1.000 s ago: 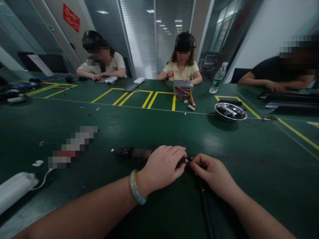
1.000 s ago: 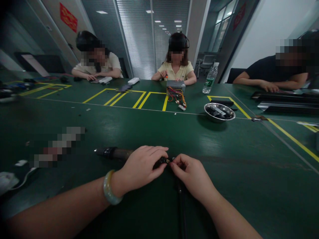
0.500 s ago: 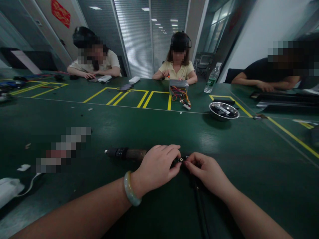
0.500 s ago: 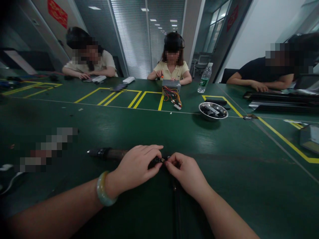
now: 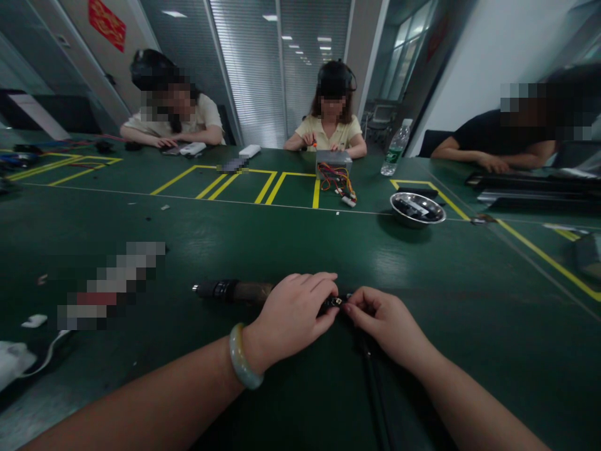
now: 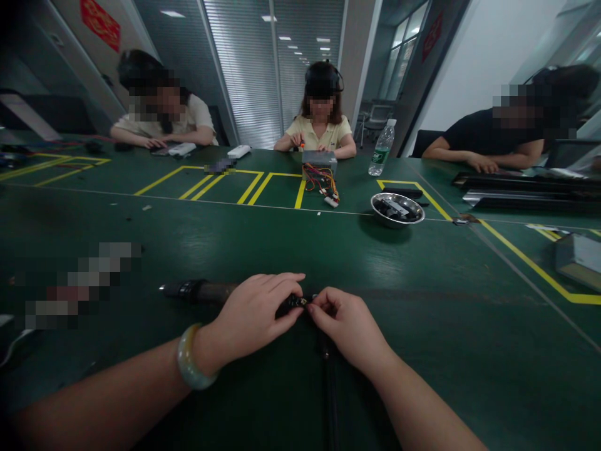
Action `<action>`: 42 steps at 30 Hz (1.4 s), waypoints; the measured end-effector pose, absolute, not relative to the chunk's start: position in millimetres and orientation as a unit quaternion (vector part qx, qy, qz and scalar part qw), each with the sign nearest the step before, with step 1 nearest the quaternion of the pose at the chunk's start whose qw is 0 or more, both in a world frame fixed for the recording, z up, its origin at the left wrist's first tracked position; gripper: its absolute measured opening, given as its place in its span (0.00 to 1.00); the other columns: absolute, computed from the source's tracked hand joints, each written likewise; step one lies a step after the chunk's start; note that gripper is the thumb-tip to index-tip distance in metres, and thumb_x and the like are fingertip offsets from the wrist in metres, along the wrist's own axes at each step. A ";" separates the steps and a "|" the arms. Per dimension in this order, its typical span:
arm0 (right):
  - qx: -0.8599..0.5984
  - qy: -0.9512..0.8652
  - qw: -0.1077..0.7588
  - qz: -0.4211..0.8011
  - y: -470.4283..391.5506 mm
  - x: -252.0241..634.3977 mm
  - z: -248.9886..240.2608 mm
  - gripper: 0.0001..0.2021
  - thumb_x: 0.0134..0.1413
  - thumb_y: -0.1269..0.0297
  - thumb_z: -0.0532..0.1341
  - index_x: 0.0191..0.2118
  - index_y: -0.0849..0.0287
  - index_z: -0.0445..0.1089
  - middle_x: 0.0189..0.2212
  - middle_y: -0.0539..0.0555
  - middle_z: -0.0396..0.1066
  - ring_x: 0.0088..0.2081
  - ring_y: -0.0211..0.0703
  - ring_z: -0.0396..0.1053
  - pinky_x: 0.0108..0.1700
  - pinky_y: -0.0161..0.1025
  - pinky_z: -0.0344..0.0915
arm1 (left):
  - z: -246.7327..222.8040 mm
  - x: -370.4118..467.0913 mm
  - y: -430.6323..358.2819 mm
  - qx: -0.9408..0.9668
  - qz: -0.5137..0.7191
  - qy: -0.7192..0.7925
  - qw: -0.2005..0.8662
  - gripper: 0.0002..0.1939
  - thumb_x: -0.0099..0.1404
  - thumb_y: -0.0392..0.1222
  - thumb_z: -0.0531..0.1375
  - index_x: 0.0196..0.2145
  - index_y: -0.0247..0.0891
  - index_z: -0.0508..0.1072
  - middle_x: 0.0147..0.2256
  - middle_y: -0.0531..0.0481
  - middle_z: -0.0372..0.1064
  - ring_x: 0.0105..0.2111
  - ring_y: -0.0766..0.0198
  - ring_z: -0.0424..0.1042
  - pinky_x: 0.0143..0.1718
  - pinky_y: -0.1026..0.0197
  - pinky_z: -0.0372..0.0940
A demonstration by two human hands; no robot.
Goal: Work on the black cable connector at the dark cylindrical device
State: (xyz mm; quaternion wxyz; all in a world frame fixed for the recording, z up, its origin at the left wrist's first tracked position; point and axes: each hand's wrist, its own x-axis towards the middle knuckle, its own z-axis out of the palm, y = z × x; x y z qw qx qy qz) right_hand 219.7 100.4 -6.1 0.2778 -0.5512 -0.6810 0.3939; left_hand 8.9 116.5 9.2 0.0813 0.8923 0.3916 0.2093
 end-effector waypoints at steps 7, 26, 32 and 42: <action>-0.546 -0.681 0.278 0.402 99.9 221.5 -8.7 0.09 0.59 0.59 0.61 0.32 0.57 0.70 0.27 0.47 0.71 0.29 0.37 0.67 0.31 0.32 0.61 | 7.4 9.0 117.4 0.896 0.211 0.386 0.069 0.05 0.67 0.41 0.59 0.40 0.40 0.70 0.54 0.48 0.69 0.48 0.55 0.70 0.48 0.49 0.64; -0.543 -0.701 0.282 0.366 100.1 220.0 -7.1 0.09 0.58 0.59 0.60 0.30 0.58 0.70 0.25 0.48 0.71 0.27 0.37 0.66 0.30 0.32 0.58 | 10.2 9.4 117.0 0.905 0.213 0.367 0.037 0.06 0.67 0.41 0.57 0.41 0.40 0.70 0.52 0.48 0.71 0.47 0.56 0.71 0.47 0.51 0.63; -0.534 -0.714 0.301 0.338 101.4 221.7 -15.3 0.10 0.57 0.59 0.60 0.30 0.59 0.69 0.24 0.47 0.70 0.26 0.37 0.65 0.29 0.32 0.58 | 10.7 9.9 115.2 0.910 0.216 0.355 0.011 0.06 0.66 0.41 0.58 0.40 0.40 0.70 0.47 0.48 0.72 0.45 0.57 0.72 0.48 0.52 0.63; -0.517 -0.717 0.332 0.328 101.4 224.2 -25.4 0.10 0.56 0.58 0.60 0.30 0.59 0.68 0.23 0.48 0.70 0.25 0.36 0.64 0.28 0.32 0.58 | 14.3 15.6 104.4 0.899 0.236 0.368 -0.037 0.09 0.66 0.46 0.58 0.38 0.39 0.72 0.36 0.47 0.73 0.37 0.56 0.72 0.40 0.54 0.63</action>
